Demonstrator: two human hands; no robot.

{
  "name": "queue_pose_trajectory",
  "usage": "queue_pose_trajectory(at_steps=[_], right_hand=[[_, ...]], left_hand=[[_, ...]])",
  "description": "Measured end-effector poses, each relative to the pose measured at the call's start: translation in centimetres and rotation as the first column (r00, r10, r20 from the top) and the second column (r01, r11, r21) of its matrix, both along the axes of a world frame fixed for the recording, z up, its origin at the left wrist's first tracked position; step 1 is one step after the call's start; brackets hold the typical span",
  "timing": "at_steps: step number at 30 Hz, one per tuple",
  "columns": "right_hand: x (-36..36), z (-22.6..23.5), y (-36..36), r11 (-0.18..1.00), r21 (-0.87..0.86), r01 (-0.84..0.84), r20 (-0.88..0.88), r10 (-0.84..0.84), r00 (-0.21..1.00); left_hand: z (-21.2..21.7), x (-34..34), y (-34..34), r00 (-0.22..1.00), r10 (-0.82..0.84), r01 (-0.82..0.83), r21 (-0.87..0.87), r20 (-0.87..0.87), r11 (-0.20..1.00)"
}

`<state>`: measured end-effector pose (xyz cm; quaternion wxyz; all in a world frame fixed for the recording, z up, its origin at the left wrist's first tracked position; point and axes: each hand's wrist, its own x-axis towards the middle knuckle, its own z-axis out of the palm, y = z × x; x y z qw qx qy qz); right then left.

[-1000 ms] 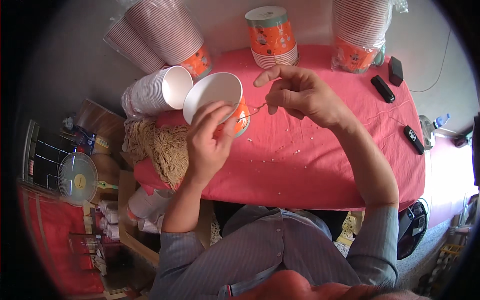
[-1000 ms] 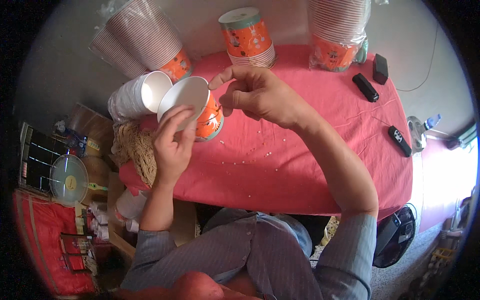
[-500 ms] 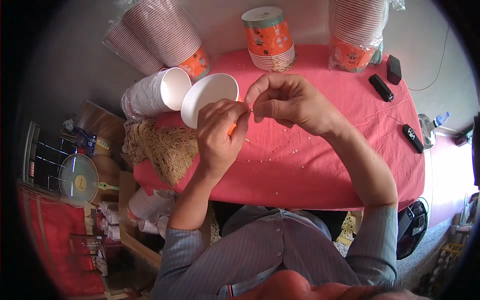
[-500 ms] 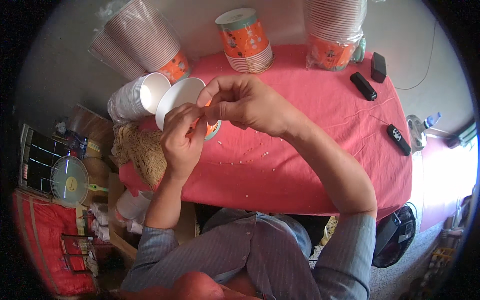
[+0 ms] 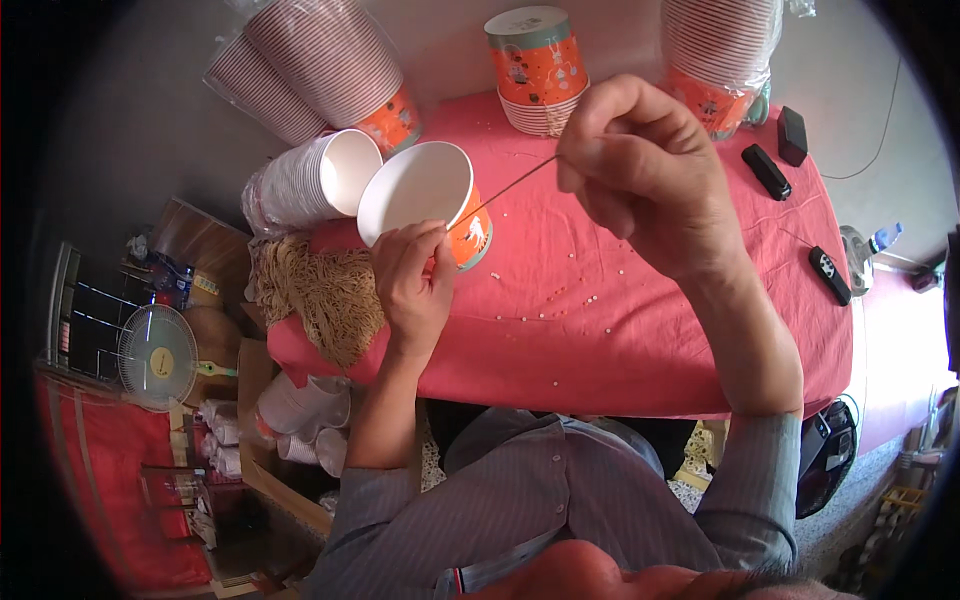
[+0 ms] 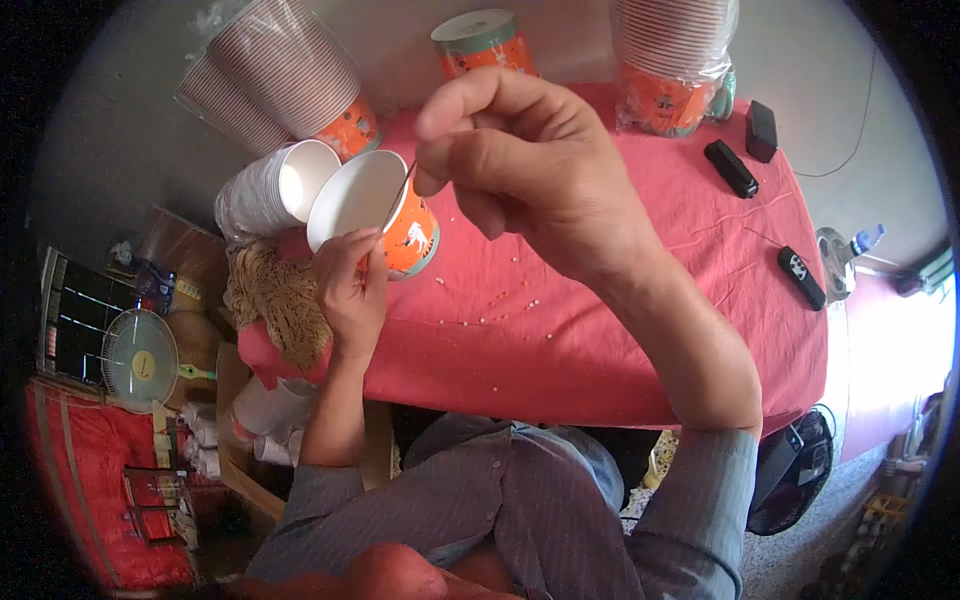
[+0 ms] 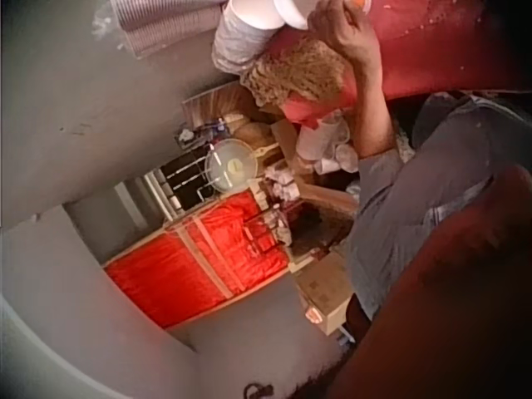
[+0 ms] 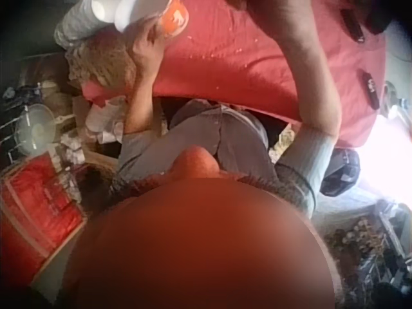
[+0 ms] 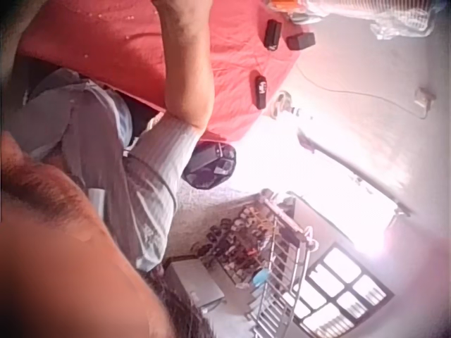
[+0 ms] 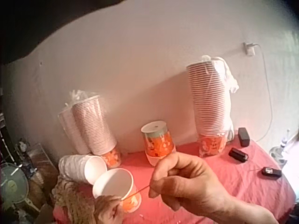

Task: Threading elastic strings through pre-drilled holes in decorative paper cups.

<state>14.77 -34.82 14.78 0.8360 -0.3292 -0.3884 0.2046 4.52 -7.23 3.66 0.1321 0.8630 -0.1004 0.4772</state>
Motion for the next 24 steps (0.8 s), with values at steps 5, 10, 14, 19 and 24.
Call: queue_pose_trajectory(at_steps=[5,10,14,19,24], right_hand=[[-1.5,1.5,-0.9,0.994,-0.023,0.109,0.055,-0.107,0.993],[-1.7,1.7,-1.7,0.98,0.073,-0.187,0.217,0.168,0.962],[-2.5,2.7,-2.3,0.969,0.017,-0.245,0.356,0.223,0.908],[-5.5,3.1,-2.3,0.965,0.126,-0.23,0.254,0.193,0.948],[-5.2,2.9,-1.4,0.937,0.157,-0.311,0.306,0.253,0.918]], left_hand=[[-0.7,0.3,0.4,1.0,0.023,-0.023,-0.024,-0.011,0.999],[-0.7,0.4,0.5,0.998,0.038,-0.04,-0.044,-0.04,0.998],[-0.6,0.4,0.4,0.998,0.05,-0.053,-0.051,-0.05,0.997],[-0.4,0.7,-0.4,0.997,0.047,-0.052,-0.083,-0.057,0.995],[-0.6,0.1,0.2,0.997,0.052,-0.057,-0.088,-0.063,0.994]])
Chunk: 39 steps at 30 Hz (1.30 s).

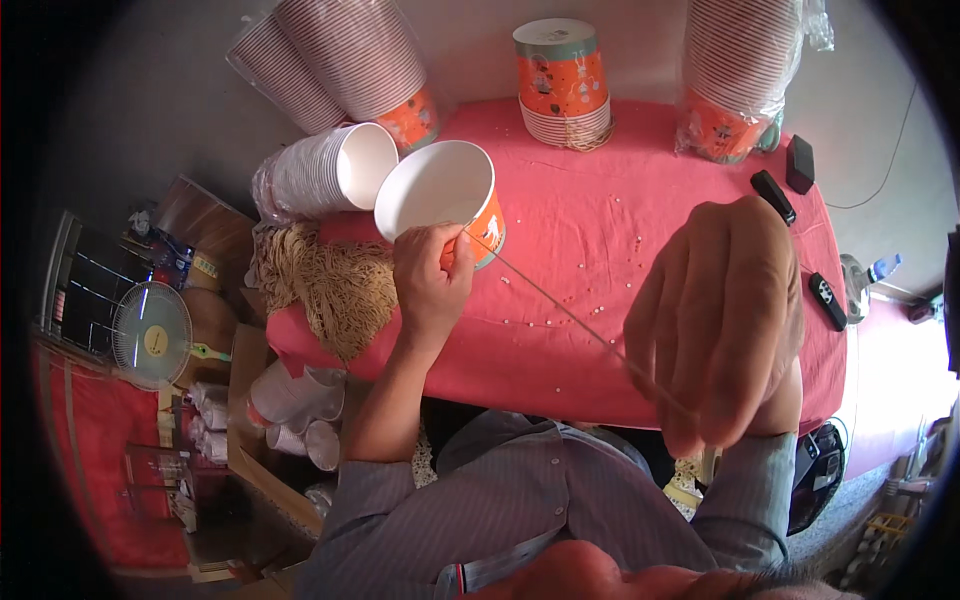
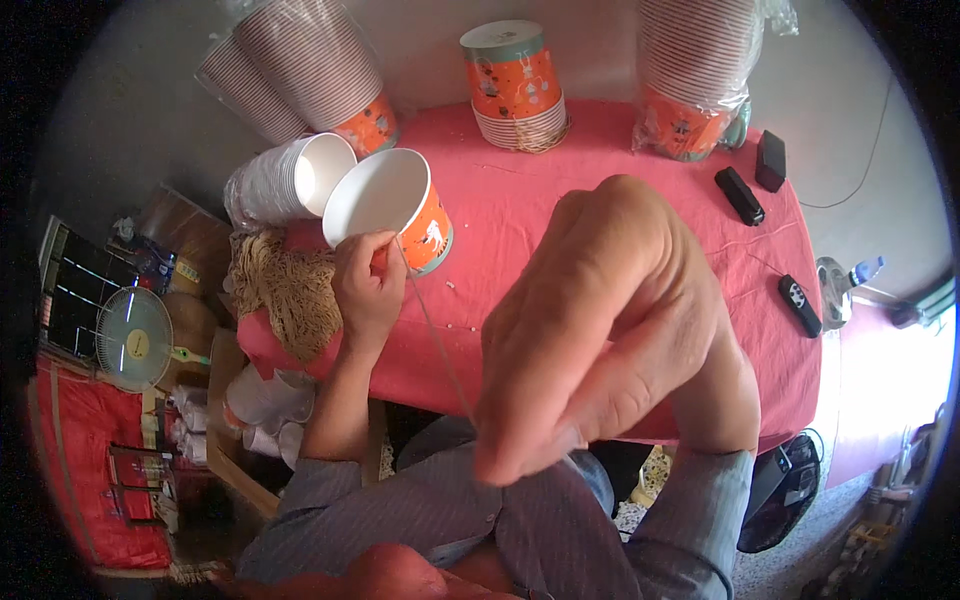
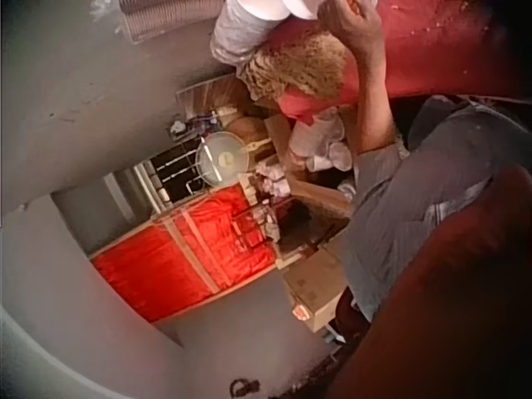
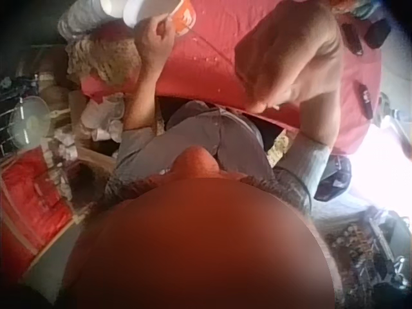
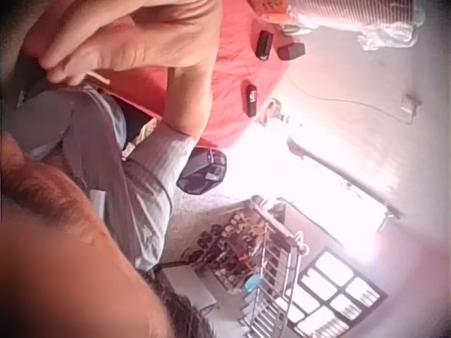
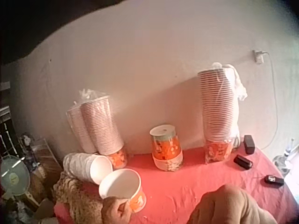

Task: Threading elastic strings through pre-drilled holes in decorative paper cups.

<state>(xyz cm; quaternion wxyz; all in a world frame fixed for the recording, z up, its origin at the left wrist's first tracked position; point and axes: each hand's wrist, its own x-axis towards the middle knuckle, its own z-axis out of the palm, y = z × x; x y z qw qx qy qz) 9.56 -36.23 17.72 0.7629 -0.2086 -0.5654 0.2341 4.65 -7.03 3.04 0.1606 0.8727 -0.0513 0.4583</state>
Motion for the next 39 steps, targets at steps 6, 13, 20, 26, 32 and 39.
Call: queue_pose_trajectory(at_steps=[6,13,20,26,32,39], right_hand=[[3.2,-0.8,-0.5,0.995,0.057,0.077,0.236,-0.089,0.968],[5.1,-1.7,-0.9,0.944,0.097,0.316,-0.009,-0.317,0.948],[7.7,-1.0,-2.7,0.863,0.175,0.474,-0.027,-0.477,0.878],[5.8,-0.4,-3.1,0.866,0.077,0.494,0.039,-0.498,0.866],[6.0,0.0,-3.5,0.878,0.102,0.468,0.045,-0.474,0.879],[5.4,-0.3,-2.6,0.837,-0.048,0.545,-0.011,-0.546,0.838]], left_hand=[[0.5,0.2,-0.3,1.0,0.001,-0.001,0.001,-0.02,1.0],[0.4,0.0,-0.2,1.0,0.005,-0.005,-0.021,-0.021,1.0],[0.7,0.0,-0.5,0.999,-0.012,0.012,-0.01,-0.03,1.0],[1.0,0.0,-0.9,1.0,-0.011,0.011,0.014,-0.014,1.0],[1.7,-0.3,-1.0,0.999,-0.007,0.008,0.03,-0.048,1.0],[4.0,-0.5,5.9,0.999,0.033,-0.033,-0.332,-0.006,0.943]])
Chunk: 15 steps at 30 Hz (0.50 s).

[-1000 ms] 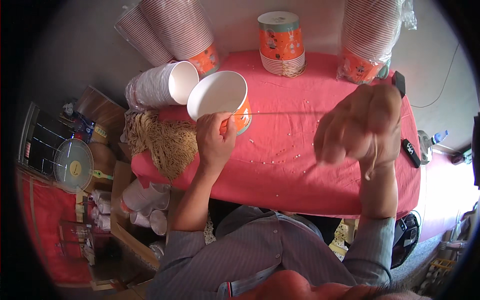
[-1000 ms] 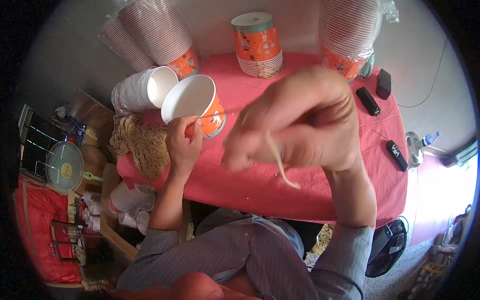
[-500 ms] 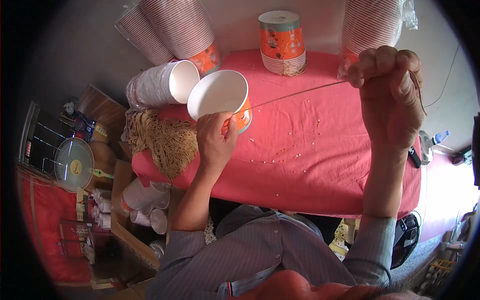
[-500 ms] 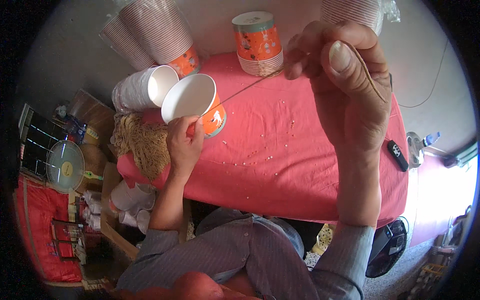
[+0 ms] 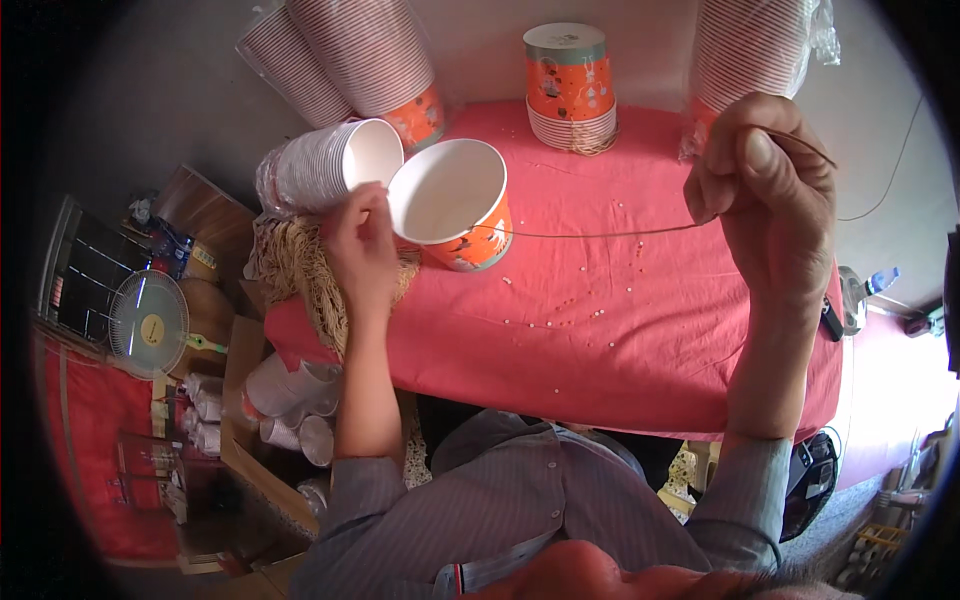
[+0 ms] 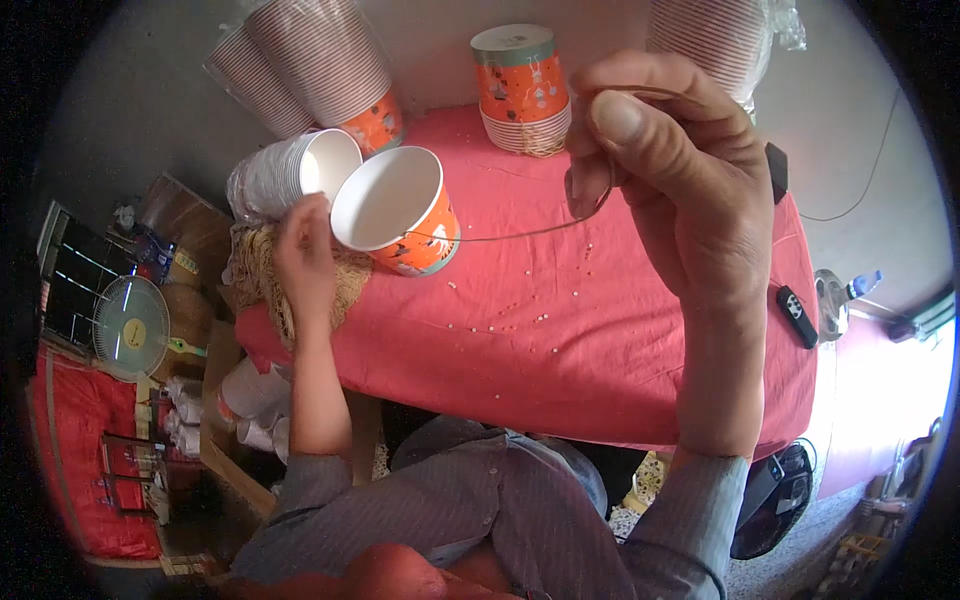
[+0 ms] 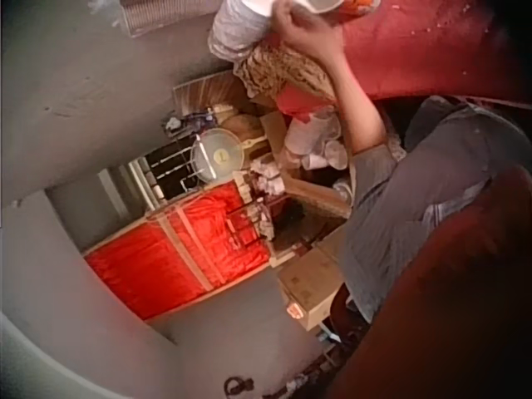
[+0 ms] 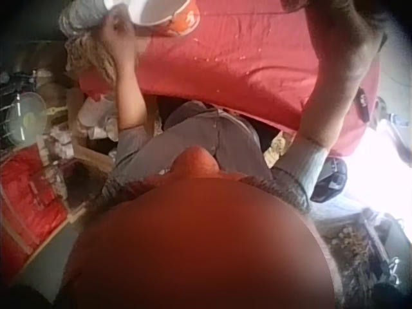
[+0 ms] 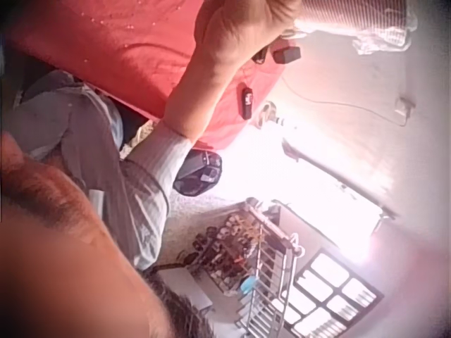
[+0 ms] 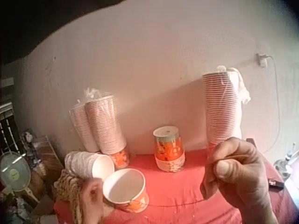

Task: Threading elastic strings through pre-drilled holes in decorative paper cups.

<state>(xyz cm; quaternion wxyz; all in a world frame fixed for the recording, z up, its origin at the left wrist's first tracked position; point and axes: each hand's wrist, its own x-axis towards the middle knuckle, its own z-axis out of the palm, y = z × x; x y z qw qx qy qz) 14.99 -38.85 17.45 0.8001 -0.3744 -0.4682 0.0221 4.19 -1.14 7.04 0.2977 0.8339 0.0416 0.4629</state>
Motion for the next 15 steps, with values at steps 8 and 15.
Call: queue_pose_trajectory(at_steps=[8,15], right_hand=[[0.7,-0.7,1.7,0.964,-0.24,0.118,-0.145,-0.156,0.977],[6.1,-9.5,7.7,0.735,-0.623,0.268,0.044,-0.309,0.95]], left_hand=[[-0.6,6.9,7.8,0.916,-0.207,0.105,-0.293,-0.344,0.95],[-1.2,11.7,1.4,0.918,-0.19,0.066,-0.337,-0.349,0.939]])
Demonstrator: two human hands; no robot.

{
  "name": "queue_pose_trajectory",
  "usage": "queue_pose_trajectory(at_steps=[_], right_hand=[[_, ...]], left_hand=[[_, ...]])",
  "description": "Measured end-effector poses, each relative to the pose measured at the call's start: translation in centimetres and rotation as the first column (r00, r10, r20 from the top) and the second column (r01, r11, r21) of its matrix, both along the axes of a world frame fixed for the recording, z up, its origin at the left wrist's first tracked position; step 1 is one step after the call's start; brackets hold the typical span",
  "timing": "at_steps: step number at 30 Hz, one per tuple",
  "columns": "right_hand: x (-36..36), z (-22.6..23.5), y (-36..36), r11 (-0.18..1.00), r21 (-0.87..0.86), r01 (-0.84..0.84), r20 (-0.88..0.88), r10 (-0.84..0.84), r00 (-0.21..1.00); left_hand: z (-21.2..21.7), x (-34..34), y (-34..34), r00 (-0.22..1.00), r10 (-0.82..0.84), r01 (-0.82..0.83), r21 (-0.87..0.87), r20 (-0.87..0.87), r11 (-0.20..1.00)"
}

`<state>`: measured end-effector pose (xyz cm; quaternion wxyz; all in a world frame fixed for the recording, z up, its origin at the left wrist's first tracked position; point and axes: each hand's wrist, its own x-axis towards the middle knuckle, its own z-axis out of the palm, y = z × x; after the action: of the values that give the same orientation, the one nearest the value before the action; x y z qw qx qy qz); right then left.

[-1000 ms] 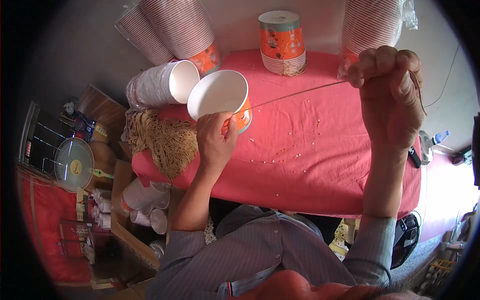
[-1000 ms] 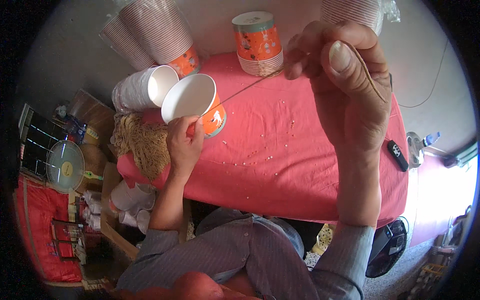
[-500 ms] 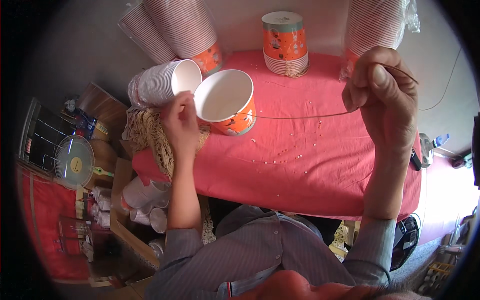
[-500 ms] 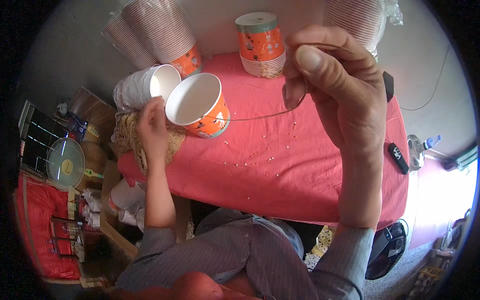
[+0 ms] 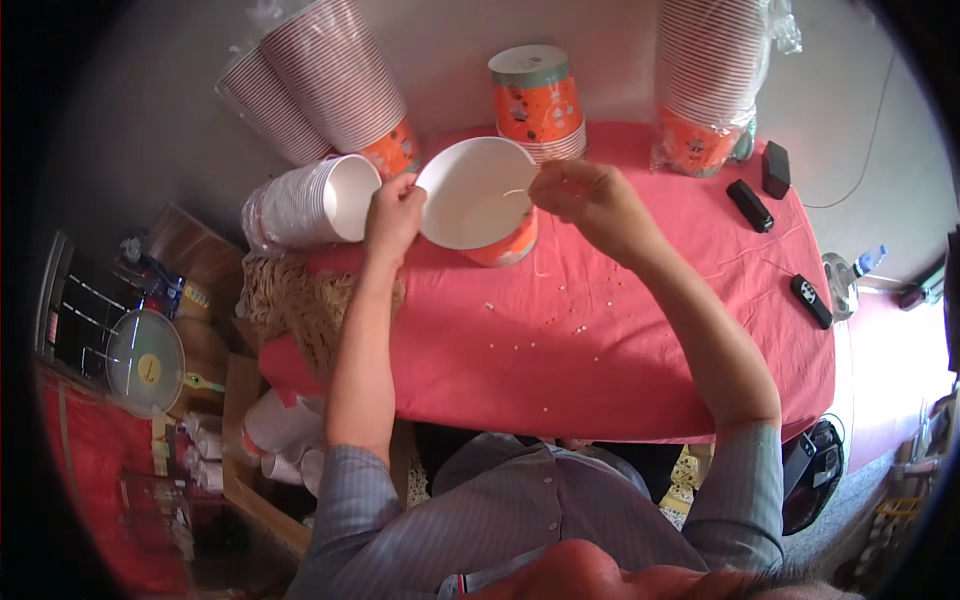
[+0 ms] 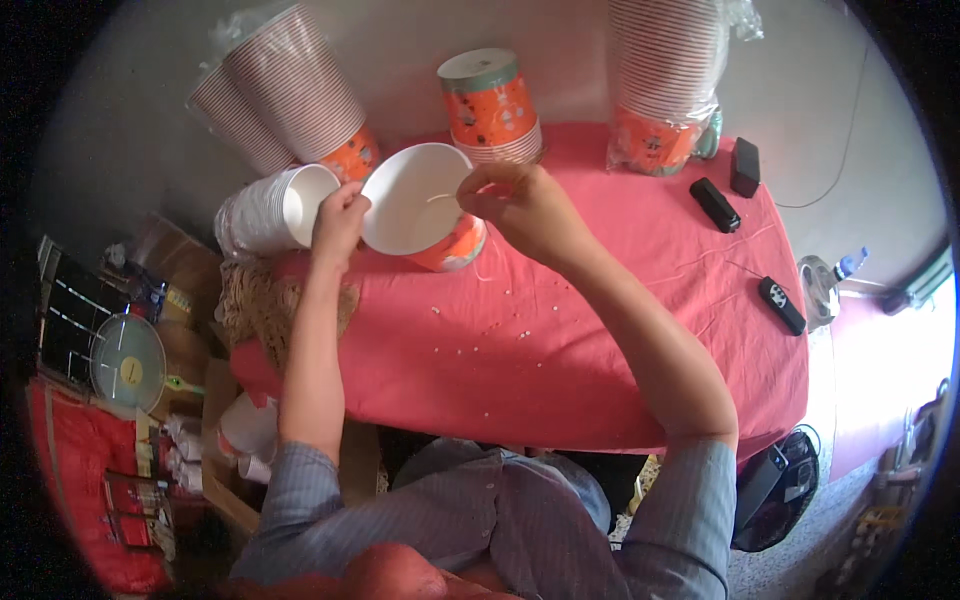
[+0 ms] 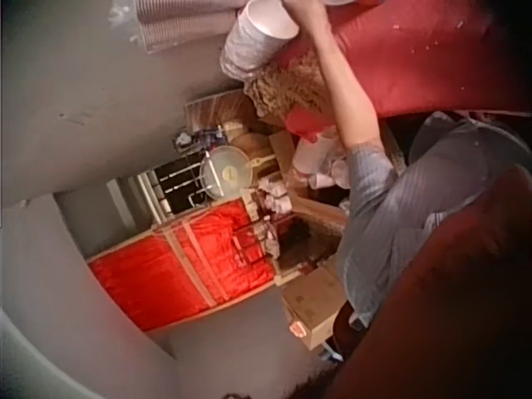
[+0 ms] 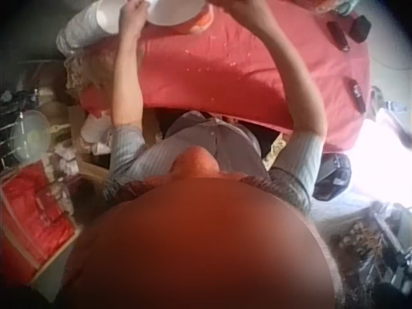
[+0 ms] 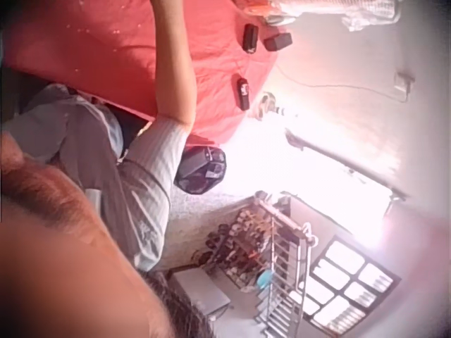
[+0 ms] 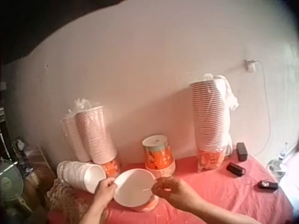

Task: Threading elastic strings through pre-drilled holes in decorative paper cups.

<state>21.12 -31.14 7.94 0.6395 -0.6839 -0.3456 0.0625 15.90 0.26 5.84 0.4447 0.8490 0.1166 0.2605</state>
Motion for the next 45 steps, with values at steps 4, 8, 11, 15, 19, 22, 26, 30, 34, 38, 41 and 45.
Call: queue_pose_trajectory(at_steps=[4,8,11,15,19,22,26,30,34,38,41,45], right_hand=[[1.8,-1.9,-0.8,0.958,-0.039,0.286,0.199,-0.273,0.941],[2.0,-0.8,-0.8,0.966,-0.076,0.247,-0.065,-0.252,0.966],[2.2,-1.4,-0.3,0.945,-0.047,0.324,0.167,-0.313,0.935],[2.3,-1.4,-0.2,0.924,-0.022,0.382,0.332,-0.354,0.874],[3.0,-1.6,-0.1,0.892,0.086,0.443,0.559,-0.411,0.72],[2.4,-0.4,-0.2,0.777,0.263,0.572,0.868,-0.449,0.211],[-2.4,-1.0,0.8,0.933,-0.047,0.356,0.943,-0.075,0.323],[-3.5,-2.7,3.2,0.945,-0.131,0.301,0.747,-0.105,0.656],[-1.3,-4.1,2.7,0.994,-0.078,0.082,0.496,-0.033,0.868],[-0.9,-4.8,2.3,0.993,-0.026,-0.114,0.342,0.116,0.933],[-0.1,-5.4,2.7,0.987,-0.017,-0.159,0.375,0.153,0.914],[-0.1,-6.3,3.0,0.988,-0.026,-0.151,0.345,0.151,0.927]], left_hand=[[-0.8,0.8,-4.0,0.95,-0.257,0.289,-0.183,0.177,0.94],[-2.3,-0.1,-3.8,0.908,-0.314,0.372,-0.188,0.278,0.909],[-2.8,-0.4,-4.2,0.884,-0.332,0.396,-0.15,0.329,0.906],[-2.7,-1.0,-5.9,0.908,-0.232,0.265,-0.05,0.348,0.963],[-3.3,-1.0,-7.5,0.942,-0.198,0.22,-0.051,0.271,0.974],[-3.7,-0.9,-8.3,0.95,-0.15,0.182,-0.097,0.274,0.978],[-3.5,-1.1,-8.3,0.976,-0.132,0.179,-0.3,0.171,0.937],[-3.3,-1.1,-8.1,0.927,-0.175,0.296,-0.361,0.331,0.884],[-3.3,-1.9,-9.3,0.96,-0.111,0.172,-0.231,0.256,0.958],[-3.7,-1.8,-10.0,0.953,-0.188,0.23,-0.165,0.237,0.959],[-4.0,-1.7,-10.0,0.955,-0.193,0.224,-0.125,0.226,0.967],[-3.9,-1.6,-10.1,0.961,-0.208,0.24,-0.169,0.184,0.956]])
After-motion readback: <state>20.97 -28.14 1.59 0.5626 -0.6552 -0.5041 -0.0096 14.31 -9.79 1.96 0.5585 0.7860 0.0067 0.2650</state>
